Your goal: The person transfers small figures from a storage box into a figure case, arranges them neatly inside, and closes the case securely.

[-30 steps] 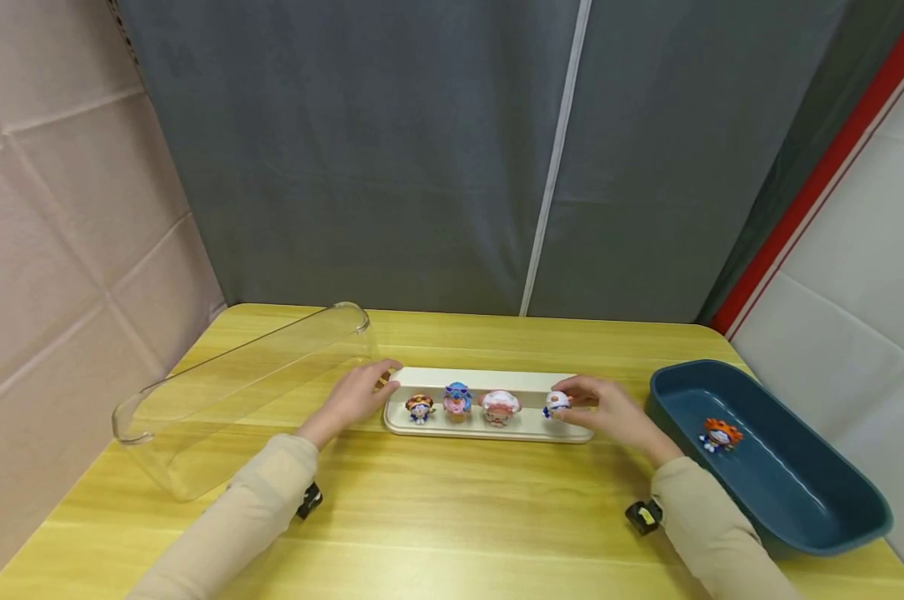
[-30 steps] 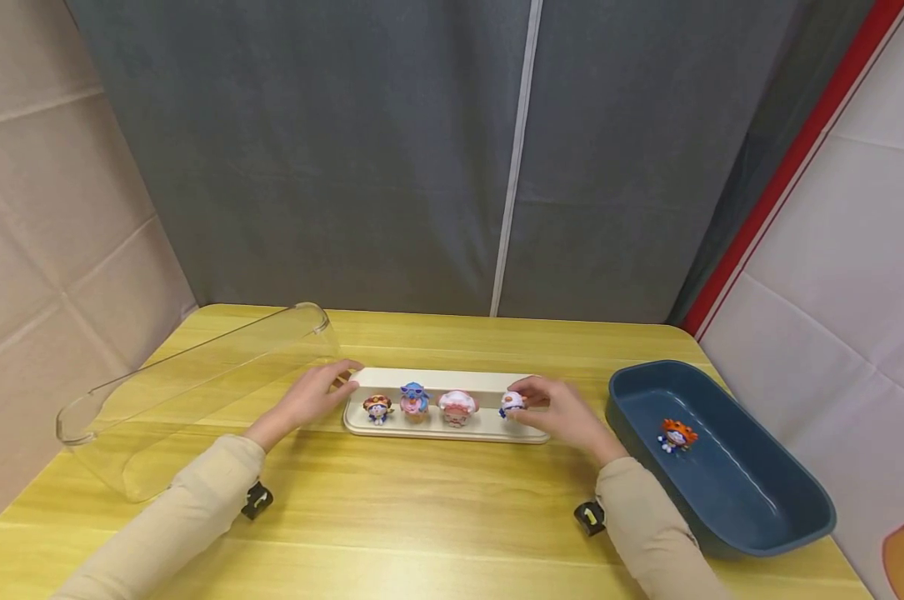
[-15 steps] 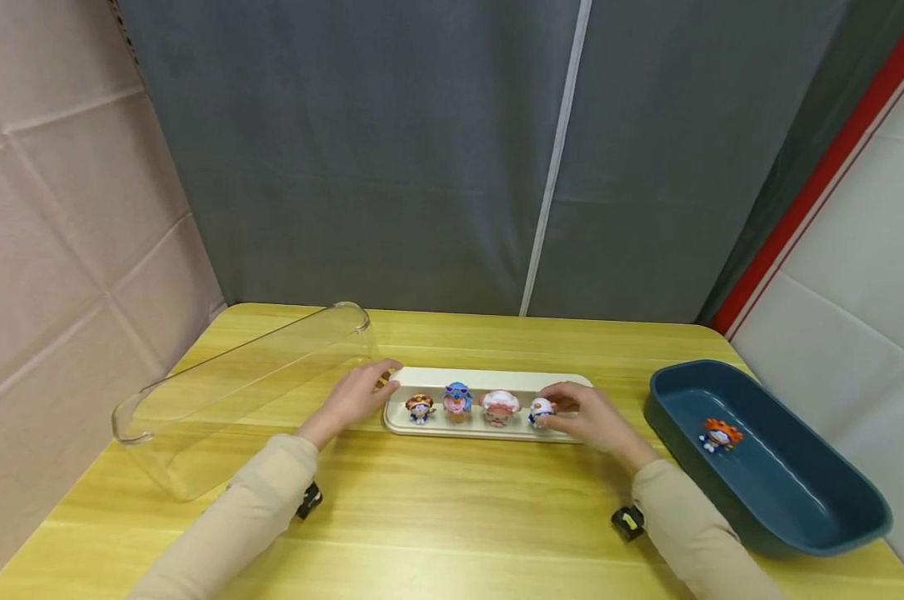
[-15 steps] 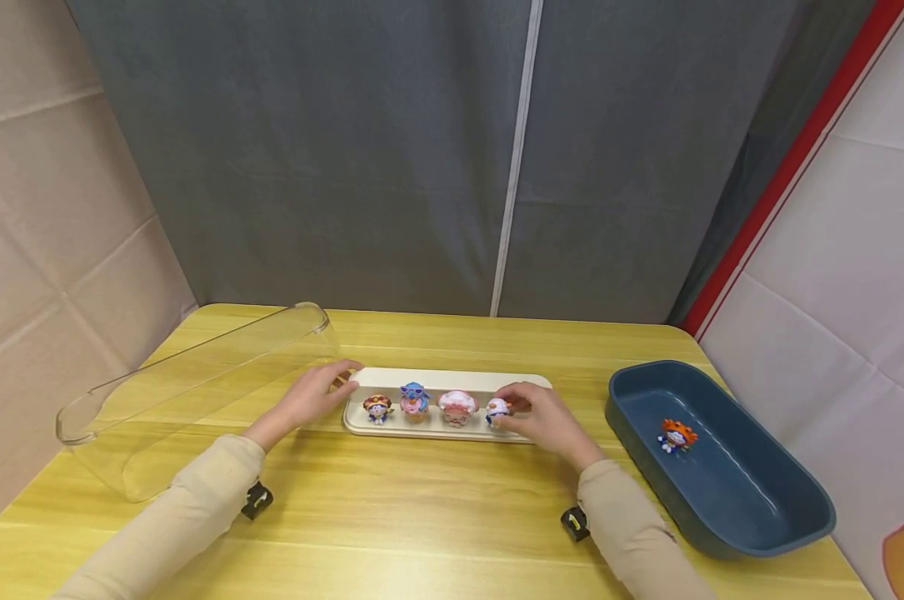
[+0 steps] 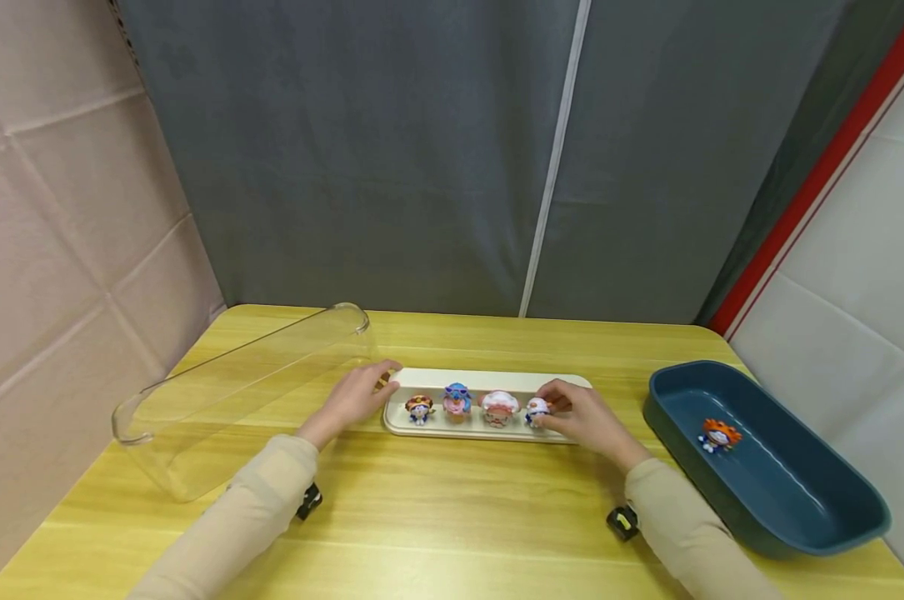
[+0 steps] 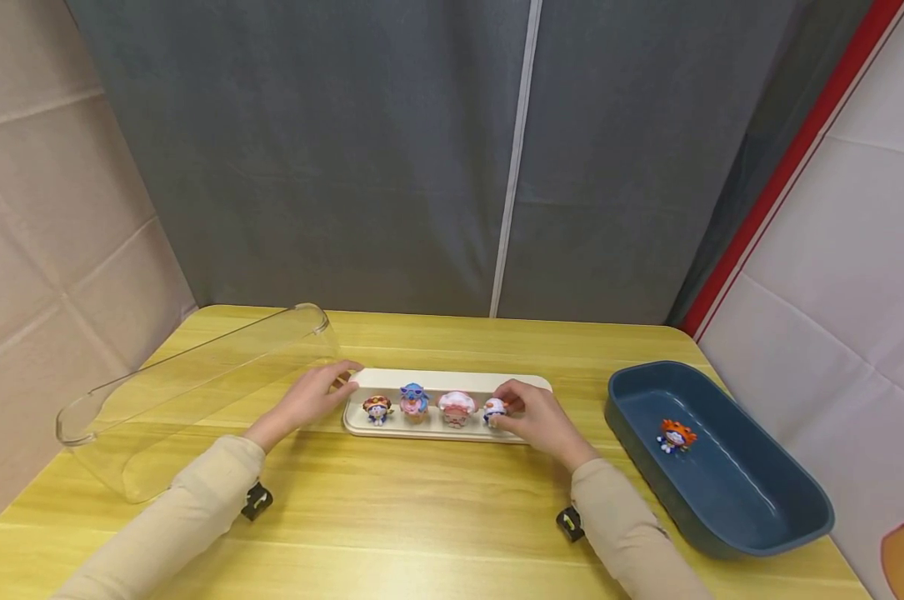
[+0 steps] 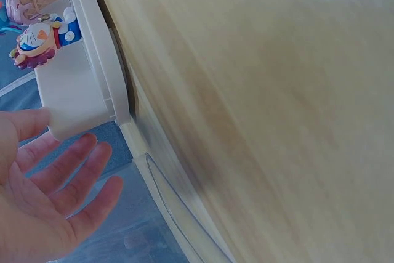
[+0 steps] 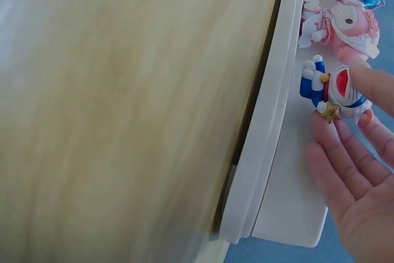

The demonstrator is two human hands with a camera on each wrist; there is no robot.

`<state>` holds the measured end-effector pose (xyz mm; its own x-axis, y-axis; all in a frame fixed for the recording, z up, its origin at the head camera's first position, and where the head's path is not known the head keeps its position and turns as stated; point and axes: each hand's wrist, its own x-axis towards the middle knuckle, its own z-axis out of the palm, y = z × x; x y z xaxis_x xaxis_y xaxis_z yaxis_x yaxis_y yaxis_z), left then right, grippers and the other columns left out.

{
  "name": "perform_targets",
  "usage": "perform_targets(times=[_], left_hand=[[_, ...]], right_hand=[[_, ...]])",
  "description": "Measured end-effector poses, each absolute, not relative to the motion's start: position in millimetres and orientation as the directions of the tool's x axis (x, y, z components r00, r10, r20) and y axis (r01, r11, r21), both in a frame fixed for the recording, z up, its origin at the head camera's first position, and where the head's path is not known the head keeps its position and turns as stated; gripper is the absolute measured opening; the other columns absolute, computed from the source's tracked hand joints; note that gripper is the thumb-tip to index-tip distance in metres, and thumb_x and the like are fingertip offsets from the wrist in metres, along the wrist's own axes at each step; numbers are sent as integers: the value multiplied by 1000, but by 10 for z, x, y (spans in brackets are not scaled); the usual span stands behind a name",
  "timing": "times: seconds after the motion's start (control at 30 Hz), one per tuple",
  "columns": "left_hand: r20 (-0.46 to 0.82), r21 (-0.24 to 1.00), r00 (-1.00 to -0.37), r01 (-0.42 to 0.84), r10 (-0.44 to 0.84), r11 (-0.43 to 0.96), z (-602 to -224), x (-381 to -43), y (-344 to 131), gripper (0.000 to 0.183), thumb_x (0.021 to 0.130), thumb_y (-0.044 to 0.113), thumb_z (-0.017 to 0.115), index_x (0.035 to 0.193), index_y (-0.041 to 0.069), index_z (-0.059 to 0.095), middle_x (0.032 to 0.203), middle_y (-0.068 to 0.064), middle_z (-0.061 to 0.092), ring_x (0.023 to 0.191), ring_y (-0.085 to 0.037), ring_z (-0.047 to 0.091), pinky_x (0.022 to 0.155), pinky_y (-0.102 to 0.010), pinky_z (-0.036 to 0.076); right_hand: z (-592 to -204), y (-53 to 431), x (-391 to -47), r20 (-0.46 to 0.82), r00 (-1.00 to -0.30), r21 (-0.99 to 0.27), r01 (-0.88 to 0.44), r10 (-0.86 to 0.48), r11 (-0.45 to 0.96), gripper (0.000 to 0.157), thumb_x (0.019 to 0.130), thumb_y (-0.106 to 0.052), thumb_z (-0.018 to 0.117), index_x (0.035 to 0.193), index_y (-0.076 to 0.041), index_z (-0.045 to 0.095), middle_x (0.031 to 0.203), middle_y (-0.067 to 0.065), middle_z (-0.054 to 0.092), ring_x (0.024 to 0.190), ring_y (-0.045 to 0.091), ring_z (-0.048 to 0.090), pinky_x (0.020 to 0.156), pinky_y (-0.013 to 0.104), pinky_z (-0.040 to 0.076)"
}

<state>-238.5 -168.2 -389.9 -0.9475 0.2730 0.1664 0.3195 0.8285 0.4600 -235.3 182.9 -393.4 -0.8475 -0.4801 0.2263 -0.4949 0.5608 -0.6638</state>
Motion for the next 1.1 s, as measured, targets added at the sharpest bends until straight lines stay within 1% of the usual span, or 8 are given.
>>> perform_targets(times=[0.4, 0.77, 1.1], left_hand=[[172, 461, -946, 325, 276, 826, -3875, -2365, -1673, 30, 89, 20, 54, 117, 9, 54, 99, -9, 61, 88, -23, 57, 73, -39, 46], [175, 463, -945, 328, 278, 824, -3882, -2369, -1675, 30, 89, 20, 55, 116, 9, 54, 99, -9, 61, 88, -22, 57, 73, -39, 46], [178, 460, -944, 330, 279, 824, -3896, -2375, -1678, 29, 89, 20, 55, 116, 9, 55, 98, -8, 61, 87, -22, 57, 73, -38, 47]], right_hand=[[-3951, 1778, -2332, 240, -854, -636, -498, -462, 589, 25, 75, -15, 71, 96, -9, 59, 89, -1, 59, 76, 13, 57, 70, 31, 48], [-3951, 1750, -2331, 235, -864, -608, -488, -446, 626, 25, 75, -16, 71, 95, -9, 58, 85, -1, 59, 75, 12, 57, 68, 31, 48], [-3949, 1746, -2328, 215, -870, -609, -474, -443, 636, 26, 76, -17, 70, 97, -9, 56, 87, 1, 59, 76, 14, 57, 69, 31, 48]])
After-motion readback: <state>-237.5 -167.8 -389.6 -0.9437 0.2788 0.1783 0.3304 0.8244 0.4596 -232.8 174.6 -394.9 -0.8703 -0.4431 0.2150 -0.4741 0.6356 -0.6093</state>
